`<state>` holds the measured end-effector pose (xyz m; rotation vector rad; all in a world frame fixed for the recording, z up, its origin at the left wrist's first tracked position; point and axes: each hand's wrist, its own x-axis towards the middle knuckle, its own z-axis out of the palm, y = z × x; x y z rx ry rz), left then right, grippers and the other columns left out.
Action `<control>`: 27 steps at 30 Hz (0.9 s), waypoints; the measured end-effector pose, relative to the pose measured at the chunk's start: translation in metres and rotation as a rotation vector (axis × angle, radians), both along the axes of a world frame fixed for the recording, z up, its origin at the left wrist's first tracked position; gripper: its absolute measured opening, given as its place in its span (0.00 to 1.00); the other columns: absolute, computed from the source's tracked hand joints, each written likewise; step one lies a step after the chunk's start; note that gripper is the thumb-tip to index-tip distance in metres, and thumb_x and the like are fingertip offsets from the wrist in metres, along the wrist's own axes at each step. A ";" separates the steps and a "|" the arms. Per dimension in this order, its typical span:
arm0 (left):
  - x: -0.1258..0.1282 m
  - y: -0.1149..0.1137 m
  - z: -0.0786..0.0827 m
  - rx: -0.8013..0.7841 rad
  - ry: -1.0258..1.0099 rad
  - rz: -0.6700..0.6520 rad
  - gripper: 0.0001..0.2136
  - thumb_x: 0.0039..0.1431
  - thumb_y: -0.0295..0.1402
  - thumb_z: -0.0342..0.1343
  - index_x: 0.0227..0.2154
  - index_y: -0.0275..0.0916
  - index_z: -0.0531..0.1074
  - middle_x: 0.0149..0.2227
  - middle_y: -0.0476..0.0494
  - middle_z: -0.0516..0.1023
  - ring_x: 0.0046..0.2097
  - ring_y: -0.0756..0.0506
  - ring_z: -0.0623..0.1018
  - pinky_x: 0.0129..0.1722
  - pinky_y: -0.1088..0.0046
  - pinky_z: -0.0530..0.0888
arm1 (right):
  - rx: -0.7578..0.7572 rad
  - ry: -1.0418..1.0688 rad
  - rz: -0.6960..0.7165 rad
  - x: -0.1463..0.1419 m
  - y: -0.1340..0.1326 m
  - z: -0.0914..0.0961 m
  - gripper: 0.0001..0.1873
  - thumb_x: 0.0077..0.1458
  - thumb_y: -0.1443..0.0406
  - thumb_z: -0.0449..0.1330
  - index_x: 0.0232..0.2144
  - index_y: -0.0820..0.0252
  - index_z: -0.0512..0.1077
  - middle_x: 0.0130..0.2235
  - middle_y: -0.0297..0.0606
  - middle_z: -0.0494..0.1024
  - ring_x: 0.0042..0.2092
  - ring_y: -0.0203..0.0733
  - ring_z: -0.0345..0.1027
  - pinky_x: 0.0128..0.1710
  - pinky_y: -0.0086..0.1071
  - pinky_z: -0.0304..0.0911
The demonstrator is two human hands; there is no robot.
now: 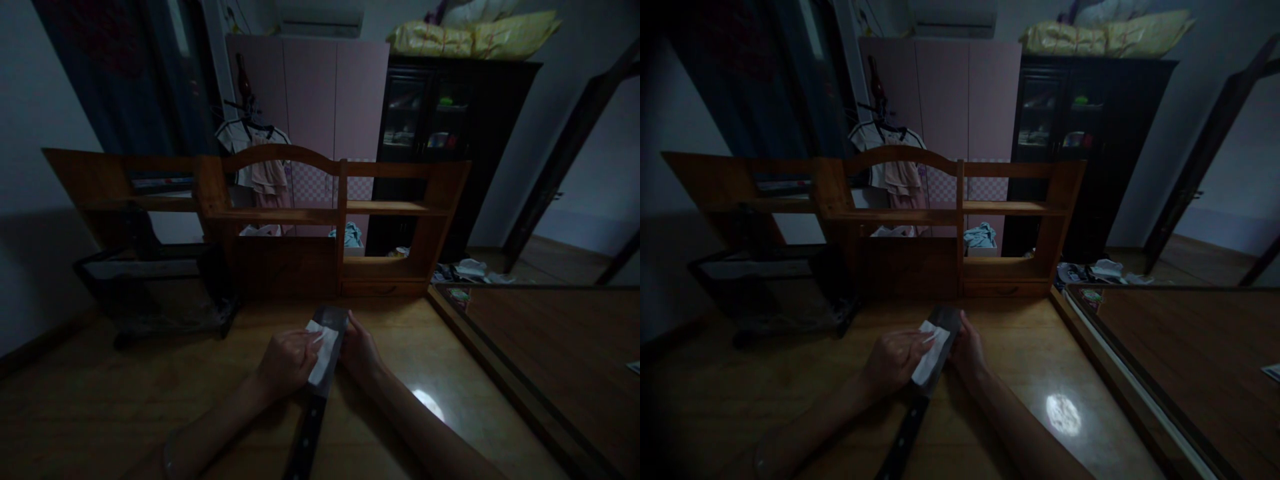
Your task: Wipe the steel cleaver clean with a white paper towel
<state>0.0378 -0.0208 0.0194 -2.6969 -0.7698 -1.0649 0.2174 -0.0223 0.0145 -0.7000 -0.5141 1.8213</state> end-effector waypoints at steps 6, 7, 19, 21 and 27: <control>0.008 -0.016 0.014 -0.226 0.213 -0.314 0.21 0.66 0.27 0.39 0.57 0.41 0.67 0.60 0.45 0.69 0.61 0.46 0.68 0.61 0.62 0.65 | 0.010 0.006 0.047 0.002 0.001 -0.002 0.23 0.57 0.49 0.55 0.27 0.64 0.73 0.22 0.38 0.77 0.21 0.38 0.68 0.25 0.29 0.61; 0.009 -0.018 0.016 -0.255 0.229 -0.340 0.21 0.66 0.28 0.38 0.58 0.42 0.66 0.60 0.46 0.68 0.62 0.47 0.67 0.62 0.62 0.64 | -0.009 -0.009 0.059 0.002 0.000 -0.001 0.24 0.57 0.48 0.55 0.27 0.64 0.73 0.22 0.39 0.77 0.21 0.37 0.67 0.24 0.29 0.60; 0.005 -0.017 0.008 -0.354 0.128 -0.402 0.22 0.66 0.28 0.36 0.50 0.43 0.74 0.54 0.47 0.75 0.56 0.47 0.73 0.58 0.62 0.68 | -0.028 -0.035 0.079 0.006 -0.004 0.009 0.28 0.60 0.49 0.48 0.29 0.66 0.74 0.23 0.43 0.78 0.22 0.42 0.70 0.25 0.32 0.62; 0.004 -0.018 0.008 -0.346 0.103 -0.395 0.22 0.65 0.28 0.36 0.50 0.42 0.75 0.53 0.45 0.76 0.55 0.47 0.75 0.57 0.63 0.69 | -0.026 -0.023 0.065 0.005 -0.003 0.009 0.27 0.61 0.51 0.47 0.29 0.67 0.75 0.24 0.44 0.78 0.23 0.42 0.71 0.27 0.33 0.64; -0.001 -0.015 0.006 -0.300 0.026 -0.342 0.21 0.64 0.26 0.38 0.47 0.40 0.77 0.51 0.44 0.77 0.53 0.47 0.76 0.56 0.66 0.70 | 0.013 0.021 0.006 0.001 -0.001 0.004 0.17 0.58 0.58 0.51 0.32 0.63 0.75 0.24 0.41 0.78 0.26 0.45 0.72 0.32 0.37 0.66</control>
